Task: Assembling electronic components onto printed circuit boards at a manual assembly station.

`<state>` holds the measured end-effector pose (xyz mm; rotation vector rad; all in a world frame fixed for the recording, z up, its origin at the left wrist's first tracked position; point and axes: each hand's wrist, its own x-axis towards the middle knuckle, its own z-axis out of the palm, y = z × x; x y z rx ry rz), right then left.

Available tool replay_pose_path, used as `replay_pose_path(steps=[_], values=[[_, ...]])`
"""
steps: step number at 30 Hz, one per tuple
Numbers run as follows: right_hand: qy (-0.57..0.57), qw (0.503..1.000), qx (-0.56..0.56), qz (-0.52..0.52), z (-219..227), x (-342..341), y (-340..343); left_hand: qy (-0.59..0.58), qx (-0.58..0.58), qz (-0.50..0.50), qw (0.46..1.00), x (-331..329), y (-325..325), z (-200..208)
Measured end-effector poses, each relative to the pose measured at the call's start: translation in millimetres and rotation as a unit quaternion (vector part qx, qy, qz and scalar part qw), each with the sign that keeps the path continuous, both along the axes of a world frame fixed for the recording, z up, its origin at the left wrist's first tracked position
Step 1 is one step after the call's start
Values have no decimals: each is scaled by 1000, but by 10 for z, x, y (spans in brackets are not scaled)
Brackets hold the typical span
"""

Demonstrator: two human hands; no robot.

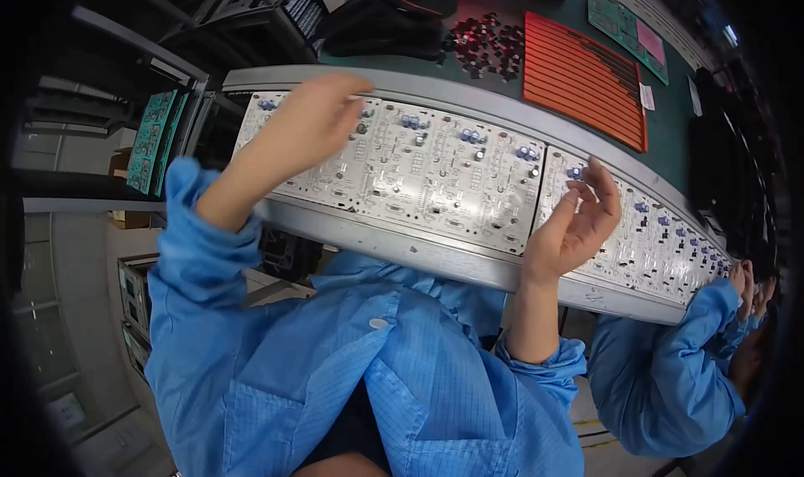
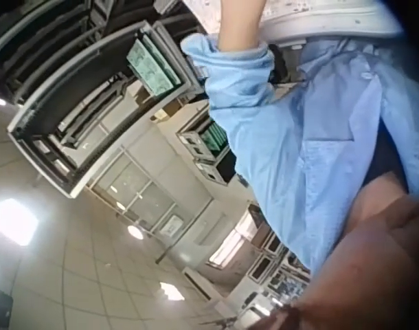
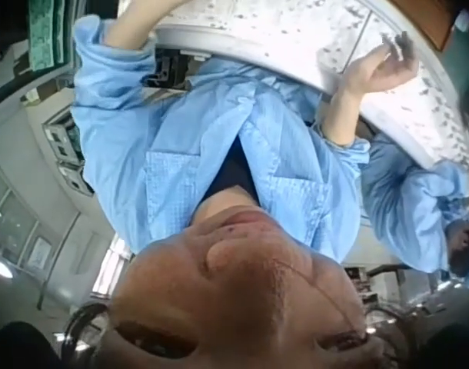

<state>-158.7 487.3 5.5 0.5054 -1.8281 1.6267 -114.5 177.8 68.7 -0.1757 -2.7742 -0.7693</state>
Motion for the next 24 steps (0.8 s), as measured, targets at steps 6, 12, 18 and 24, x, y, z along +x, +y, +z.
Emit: replay_pose_path(steps=[6, 12, 18, 24], values=[[8, 998, 59, 14, 112, 40, 311, -49, -144, -17, 988, -1167, 638, -287], [-15, 991, 130, -29, 436, -251, 1138, 3, -158, 3, 987, -1442, 768, -495], [-12, 976, 218, -5, 728, -490, 1216, 20, -159, -20, 987, -1580, 907, -516], [-82, 921, 380, 25, 685, -1400, 1005, 18, -174, -50, 983, -1684, 834, -565]])
